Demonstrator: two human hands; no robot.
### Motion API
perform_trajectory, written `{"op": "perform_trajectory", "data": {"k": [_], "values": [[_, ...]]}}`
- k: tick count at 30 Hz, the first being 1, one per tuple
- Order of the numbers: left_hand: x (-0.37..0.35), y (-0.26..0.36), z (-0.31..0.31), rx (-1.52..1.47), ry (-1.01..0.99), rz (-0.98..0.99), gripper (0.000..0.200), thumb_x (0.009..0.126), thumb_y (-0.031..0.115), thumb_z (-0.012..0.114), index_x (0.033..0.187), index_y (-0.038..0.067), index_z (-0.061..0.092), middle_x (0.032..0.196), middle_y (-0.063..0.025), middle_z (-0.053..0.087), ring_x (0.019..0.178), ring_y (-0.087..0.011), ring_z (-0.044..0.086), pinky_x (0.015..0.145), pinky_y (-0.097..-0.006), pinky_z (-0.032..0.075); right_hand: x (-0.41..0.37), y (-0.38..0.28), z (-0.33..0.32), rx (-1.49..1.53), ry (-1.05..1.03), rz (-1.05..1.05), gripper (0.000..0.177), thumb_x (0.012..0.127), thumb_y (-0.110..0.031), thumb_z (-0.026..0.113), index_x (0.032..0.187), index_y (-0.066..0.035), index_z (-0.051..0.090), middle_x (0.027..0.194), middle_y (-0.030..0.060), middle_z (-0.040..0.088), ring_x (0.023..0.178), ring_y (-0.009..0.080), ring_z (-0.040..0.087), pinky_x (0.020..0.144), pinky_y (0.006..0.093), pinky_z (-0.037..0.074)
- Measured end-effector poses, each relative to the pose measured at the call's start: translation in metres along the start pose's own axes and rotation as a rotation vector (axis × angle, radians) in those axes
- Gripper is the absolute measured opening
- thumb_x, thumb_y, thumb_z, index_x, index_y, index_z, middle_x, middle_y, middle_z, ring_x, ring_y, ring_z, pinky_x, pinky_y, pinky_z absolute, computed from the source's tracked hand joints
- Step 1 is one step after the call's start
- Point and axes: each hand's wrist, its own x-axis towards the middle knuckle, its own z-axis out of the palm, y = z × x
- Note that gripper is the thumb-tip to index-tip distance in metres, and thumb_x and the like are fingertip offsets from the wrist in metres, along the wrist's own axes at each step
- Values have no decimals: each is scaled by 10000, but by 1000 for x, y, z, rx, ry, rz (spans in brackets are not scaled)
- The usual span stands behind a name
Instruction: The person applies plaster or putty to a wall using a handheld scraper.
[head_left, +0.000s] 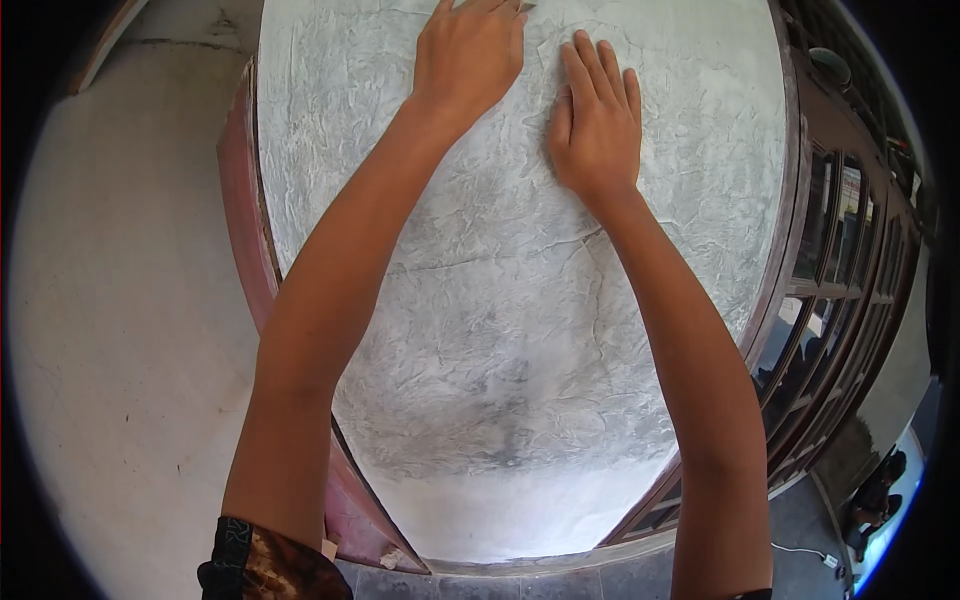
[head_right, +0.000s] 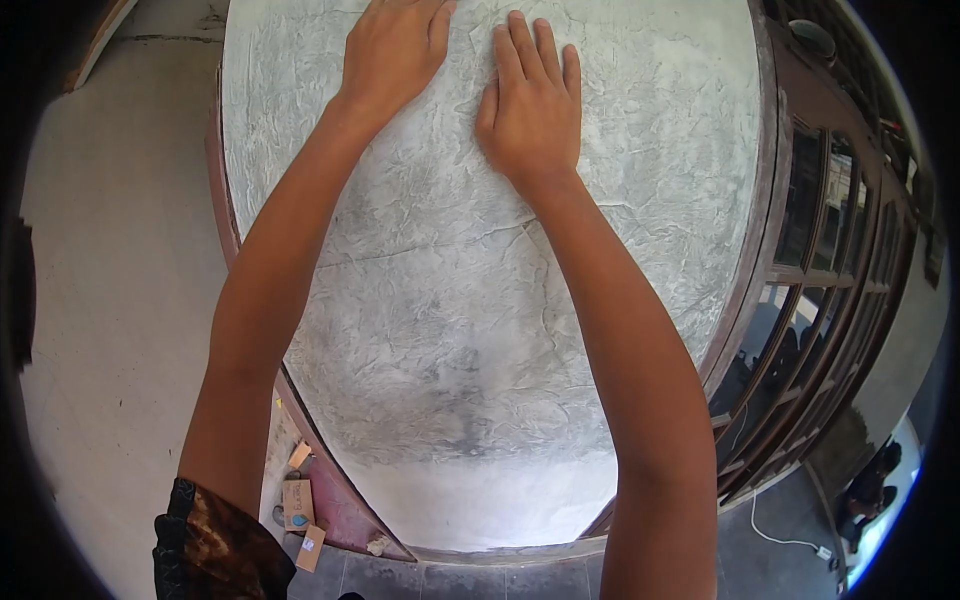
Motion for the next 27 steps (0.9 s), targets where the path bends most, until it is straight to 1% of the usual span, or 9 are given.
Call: {"op": "perform_trajectory", "data": {"k": [2, 8, 10, 11, 15, 19, 23, 25, 27], "values": [[-45, 17, -2, 69, 21, 92, 300, 1007, 186, 623, 1254, 50, 724, 1364, -84, 689, 1315, -235, 614, 1143, -496, 434, 1, -1, -2, 17, 11, 18, 498, 979, -124, 490, 1470, -60, 547, 1586, 108, 493, 1514, 329, 387, 1255, 537, 243], [-10, -1, 4, 89, 88, 103, 327, 997, 180, 632, 1276, 28, 705, 1360, -99, 689, 1314, -222, 613, 1157, -470, 422, -1, 4, 3, -15, 23, -9, 499, 977, -122, 491, 1469, -57, 547, 1588, 111, 490, 1510, 330, 393, 1253, 537, 244], [2, 1, 3, 29, 66, 71, 312, 1043, 115, 508, 1210, -72, 693, 1358, -216, 660, 1299, -353, 599, 1159, -528, 401, 0, 1, 0, 3, 20, 3, 503, 973, -120, 495, 1469, -58, 547, 1589, 111, 490, 1510, 331, 393, 1253, 538, 243], [-10, 6, -1, 161, -82, 54, 329, 1001, 191, 627, 1286, 46, 706, 1387, -76, 676, 1330, -210, 601, 1165, -495, 408, 0, -1, 0, 23, 19, 19, 506, 969, -118, 499, 1470, -59, 547, 1590, 110, 489, 1510, 331, 393, 1253, 539, 242], [-72, 33, -17, 161, -56, 133, 346, 1004, 225, 621, 1299, 60, 698, 1429, -55, 650, 1338, -200, 591, 1166, -525, 394, -1, -1, -2, 16, 15, 21, 508, 970, -120, 496, 1473, -63, 546, 1592, 106, 487, 1514, 324, 388, 1257, 534, 238], [-15, 7, -1, 234, -28, 44, 335, 1010, 218, 627, 1311, 90, 700, 1411, -52, 661, 1352, -201, 580, 1164, -549, 386, 1, -1, 0, 17, 17, 21, 509, 970, -119, 497, 1473, -61, 545, 1590, 109, 489, 1514, 328, 388, 1255, 540, 239], [-17, 9, 3, 67, 50, 55, 325, 1050, 131, 499, 1223, -67, 689, 1366, -212, 657, 1307, -342, 597, 1169, -533, 384, 0, -2, -1, 34, 21, 20, 504, 969, -113, 499, 1467, -61, 550, 1587, 109, 493, 1512, 330, 390, 1252, 545, 243], [-61, 28, -6, 159, -47, 90, 321, 1023, 197, 611, 1321, 121, 704, 1426, -45, 653, 1354, -204, 583, 1170, -539, 383, 0, -2, -1, 43, 17, 17, 503, 969, -113, 497, 1467, -62, 551, 1587, 107, 493, 1512, 330, 390, 1252, 543, 242], [-67, 32, -11, 151, -41, 87, 325, 1020, 195, 612, 1321, 109, 701, 1424, -50, 655, 1354, -208, 582, 1167, -532, 388, -1, -2, -1, 46, 29, 29, 502, 970, -112, 496, 1467, -63, 552, 1588, 105, 493, 1512, 331, 390, 1253, 542, 241]]}}
